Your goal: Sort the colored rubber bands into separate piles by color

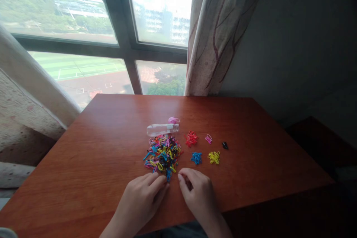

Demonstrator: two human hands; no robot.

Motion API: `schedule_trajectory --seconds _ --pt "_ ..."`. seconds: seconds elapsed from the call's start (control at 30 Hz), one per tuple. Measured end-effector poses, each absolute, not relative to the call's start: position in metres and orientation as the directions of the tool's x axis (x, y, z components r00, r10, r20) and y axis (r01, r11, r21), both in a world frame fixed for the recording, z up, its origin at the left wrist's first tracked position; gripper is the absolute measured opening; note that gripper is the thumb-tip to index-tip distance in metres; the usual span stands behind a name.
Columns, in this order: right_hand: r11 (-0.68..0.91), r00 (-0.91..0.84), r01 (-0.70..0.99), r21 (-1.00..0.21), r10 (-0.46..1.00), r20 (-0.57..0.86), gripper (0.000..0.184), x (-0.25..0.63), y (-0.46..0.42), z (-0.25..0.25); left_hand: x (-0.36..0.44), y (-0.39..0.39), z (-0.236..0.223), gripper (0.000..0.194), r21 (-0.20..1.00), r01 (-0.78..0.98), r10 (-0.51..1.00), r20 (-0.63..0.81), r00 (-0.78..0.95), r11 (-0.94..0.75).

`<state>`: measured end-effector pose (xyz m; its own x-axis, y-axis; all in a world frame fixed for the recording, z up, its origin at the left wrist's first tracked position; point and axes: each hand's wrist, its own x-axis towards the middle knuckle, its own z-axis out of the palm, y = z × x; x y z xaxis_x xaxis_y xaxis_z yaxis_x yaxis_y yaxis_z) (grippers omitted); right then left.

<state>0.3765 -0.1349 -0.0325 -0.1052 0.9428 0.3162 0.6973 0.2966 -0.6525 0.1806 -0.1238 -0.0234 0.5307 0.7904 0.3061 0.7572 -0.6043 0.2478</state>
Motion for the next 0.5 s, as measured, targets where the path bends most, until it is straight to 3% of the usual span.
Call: schedule_trajectory --seconds 0.17,0.5 --pt "0.305 -0.118 0.684 -0.663 0.943 0.312 0.015 0.3796 -0.1333 -0.0328 0.1826 -0.124 -0.0252 0.012 0.216 0.79 0.806 0.32 0.498 -0.574" --pt "0.314 -0.118 0.691 -0.651 0.937 0.327 0.016 0.3793 -0.1336 -0.0312 0.1894 -0.1237 -0.0246 0.02 0.224 0.837 0.848 0.325 0.418 -0.498"
